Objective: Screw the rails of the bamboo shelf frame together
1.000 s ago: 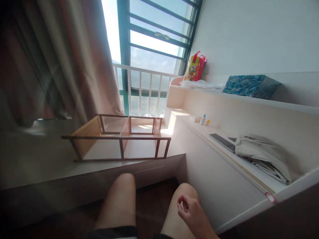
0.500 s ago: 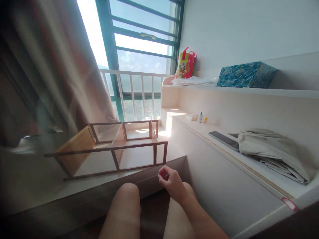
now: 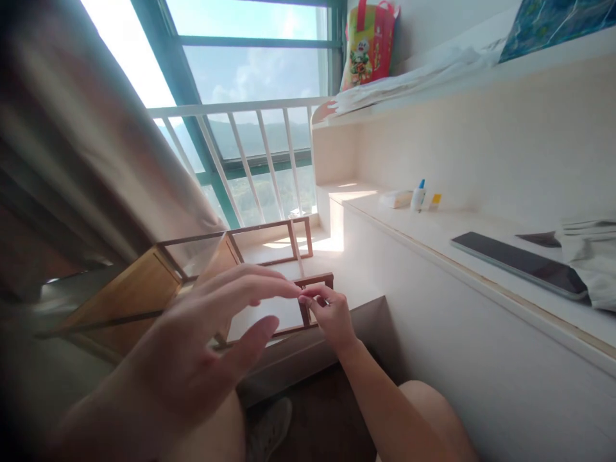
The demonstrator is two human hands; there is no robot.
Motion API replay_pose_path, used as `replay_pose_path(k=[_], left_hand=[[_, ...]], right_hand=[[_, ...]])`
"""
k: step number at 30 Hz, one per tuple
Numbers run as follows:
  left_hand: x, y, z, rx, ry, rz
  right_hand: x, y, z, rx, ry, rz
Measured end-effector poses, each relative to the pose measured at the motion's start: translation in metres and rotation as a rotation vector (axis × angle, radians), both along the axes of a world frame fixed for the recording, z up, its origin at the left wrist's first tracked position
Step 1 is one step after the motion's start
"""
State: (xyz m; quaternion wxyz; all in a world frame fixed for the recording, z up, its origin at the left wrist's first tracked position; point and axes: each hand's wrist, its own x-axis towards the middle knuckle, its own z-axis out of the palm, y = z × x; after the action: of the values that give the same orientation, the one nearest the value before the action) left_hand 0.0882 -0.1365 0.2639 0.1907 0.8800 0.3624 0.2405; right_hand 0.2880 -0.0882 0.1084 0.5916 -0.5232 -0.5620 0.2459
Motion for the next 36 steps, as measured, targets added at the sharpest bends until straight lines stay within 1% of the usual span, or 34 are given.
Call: replay_pose_path(k=[1,2,3,5,7,9,10,12,15,18,27,33,36], left_hand=[[0.014,0.025,0.001,0.064,0.03,-0.058],[0.025,0.05,-0.002,0.126,0.062,-0.104],[0.035,0.072,-0.01,0.182,0.085,-0.134],[0.046,0.107,-0.033,0.201,0.165,-0.142],[0.05,0.128,-0.057,0.184,0.24,-0.136],[0.052,0.138,-0.073,0.158,0.286,-0.128],[0.053,0.141,-0.078,0.149,0.294,-0.123],[0.055,0.143,-0.082,0.137,0.291,-0.12],[0.058,0.142,-0.08,0.126,0.284,-0.116],[0.059,0.14,-0.078,0.119,0.301,-0.1],[0.06,0.139,-0.081,0.132,0.326,-0.063],[0.06,0.138,-0.081,0.134,0.323,-0.049],[0.06,0.138,-0.081,0.133,0.316,-0.046]], right_hand=[[0.004,0.001,-0.007,0.003,0.027,-0.031],[0.007,0.002,-0.014,0.001,0.06,-0.063],[0.009,0.003,-0.021,-0.011,0.086,-0.079],[0.01,0.005,-0.03,-0.041,0.108,-0.06],[0.01,0.007,-0.032,-0.053,0.108,-0.003],[0.008,0.011,-0.03,-0.04,0.114,0.044],[0.007,0.013,-0.027,-0.026,0.121,0.054],[0.006,0.018,-0.023,0.004,0.137,0.054],[0.006,0.024,-0.021,0.041,0.158,0.027],[0.006,0.027,-0.023,0.058,0.162,0.039],[0.001,0.032,-0.024,0.126,0.147,0.042],[-0.001,0.034,-0.025,0.102,0.208,0.019],[-0.003,0.035,-0.025,0.104,0.263,-0.023]])
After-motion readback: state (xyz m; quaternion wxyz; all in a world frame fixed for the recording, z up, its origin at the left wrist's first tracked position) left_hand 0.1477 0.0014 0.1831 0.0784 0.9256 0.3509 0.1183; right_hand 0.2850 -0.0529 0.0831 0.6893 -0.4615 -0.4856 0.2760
